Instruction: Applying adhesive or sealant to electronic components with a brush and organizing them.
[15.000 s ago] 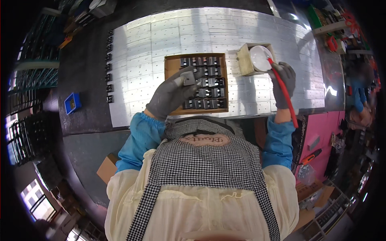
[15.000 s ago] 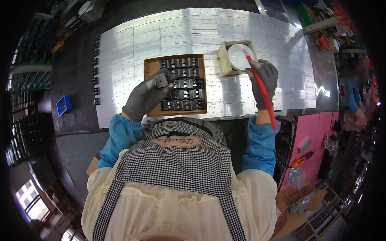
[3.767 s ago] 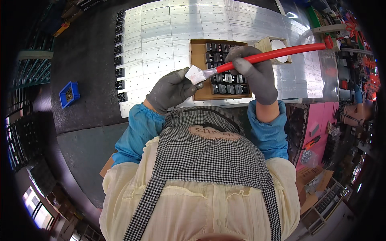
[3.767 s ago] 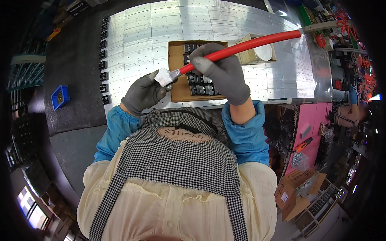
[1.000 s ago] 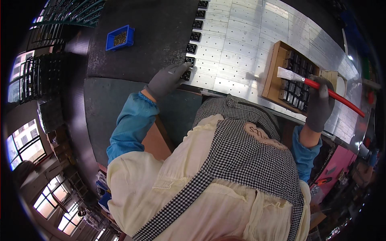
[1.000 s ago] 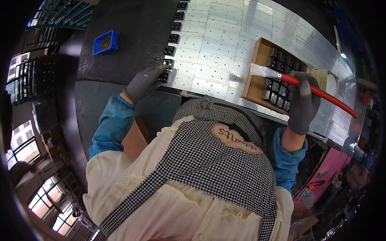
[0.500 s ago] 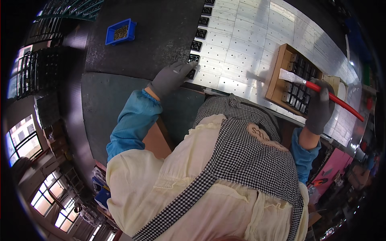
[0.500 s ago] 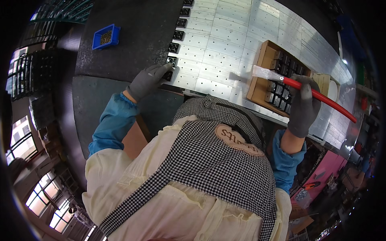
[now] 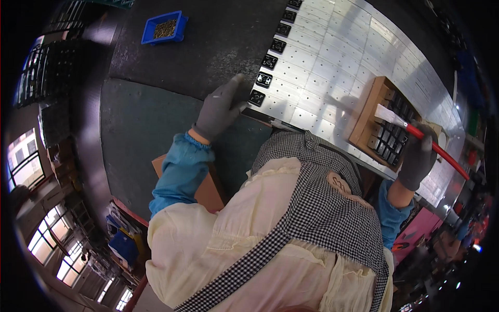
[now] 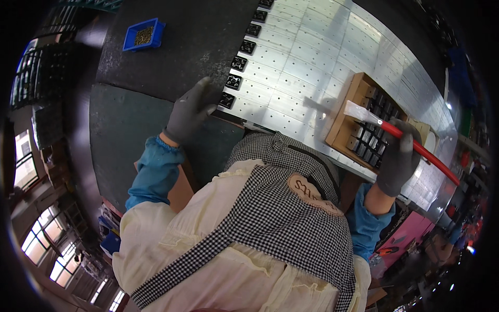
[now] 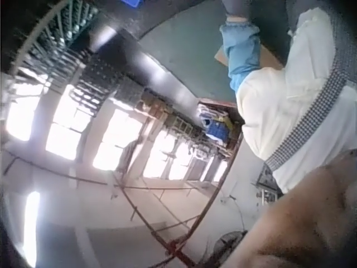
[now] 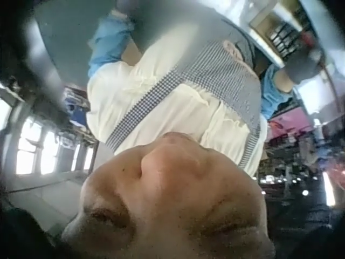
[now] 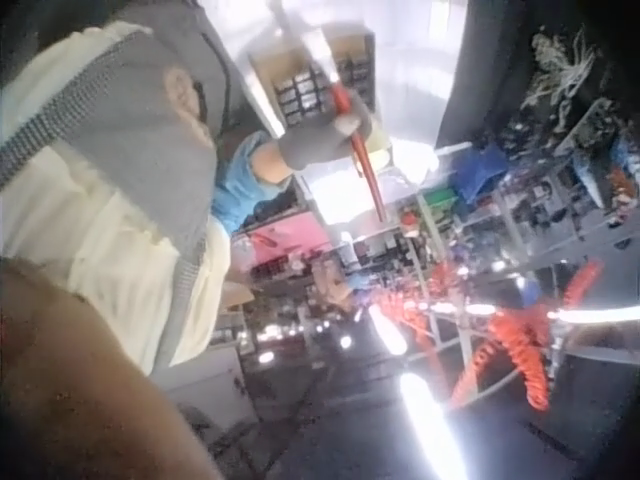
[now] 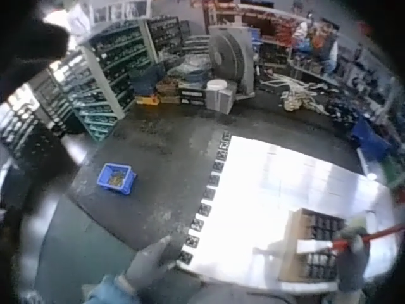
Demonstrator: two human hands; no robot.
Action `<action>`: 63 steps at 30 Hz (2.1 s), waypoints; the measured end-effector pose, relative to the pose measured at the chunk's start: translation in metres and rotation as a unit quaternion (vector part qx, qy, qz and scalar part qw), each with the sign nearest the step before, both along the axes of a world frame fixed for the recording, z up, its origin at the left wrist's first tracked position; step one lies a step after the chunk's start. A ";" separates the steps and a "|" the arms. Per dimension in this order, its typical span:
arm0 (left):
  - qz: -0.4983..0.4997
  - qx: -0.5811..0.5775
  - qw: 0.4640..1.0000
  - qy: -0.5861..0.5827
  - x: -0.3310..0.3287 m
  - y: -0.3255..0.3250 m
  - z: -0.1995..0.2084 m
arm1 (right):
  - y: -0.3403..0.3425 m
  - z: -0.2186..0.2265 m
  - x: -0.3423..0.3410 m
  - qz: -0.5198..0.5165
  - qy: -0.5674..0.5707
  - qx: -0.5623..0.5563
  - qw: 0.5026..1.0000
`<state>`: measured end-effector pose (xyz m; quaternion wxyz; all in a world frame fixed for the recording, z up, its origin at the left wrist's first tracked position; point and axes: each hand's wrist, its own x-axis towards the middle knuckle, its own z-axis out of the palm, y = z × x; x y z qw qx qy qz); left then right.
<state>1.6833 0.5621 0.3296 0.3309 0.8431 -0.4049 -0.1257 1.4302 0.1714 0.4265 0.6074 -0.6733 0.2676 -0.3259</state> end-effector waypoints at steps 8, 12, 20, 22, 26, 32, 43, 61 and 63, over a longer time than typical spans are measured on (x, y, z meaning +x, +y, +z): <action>0.234 -0.085 0.947 0.206 -0.029 -0.006 -0.019 | 0.001 0.005 0.031 0.003 0.022 -0.013 1.000; 0.235 -0.074 0.968 0.055 -0.037 -0.017 -0.027 | 0.006 0.016 0.056 0.056 0.041 -0.005 0.998; 0.315 -0.109 0.943 -0.015 -0.055 -0.041 -0.047 | 0.011 0.019 0.087 0.064 0.082 -0.084 0.991; 0.327 -0.108 0.939 -0.018 -0.057 -0.045 -0.050 | 0.009 0.019 0.089 0.085 0.046 -0.027 0.995; 0.351 -0.091 0.932 -0.019 -0.061 -0.050 -0.054 | 0.005 0.019 0.088 0.092 0.047 -0.028 0.994; 0.375 -0.094 0.922 0.004 -0.063 -0.055 -0.055 | 0.002 0.015 0.091 0.115 0.042 -0.028 0.992; 0.310 -0.053 0.948 -0.047 -0.026 -0.075 -0.026 | 0.004 0.015 0.091 0.096 0.006 0.004 0.995; 0.326 -0.026 0.940 0.093 -0.020 -0.089 -0.028 | -0.006 0.005 0.068 0.046 -0.012 0.040 0.998; 0.329 -0.025 0.940 0.089 -0.020 -0.090 -0.030 | -0.007 0.004 0.069 0.049 -0.005 0.032 0.998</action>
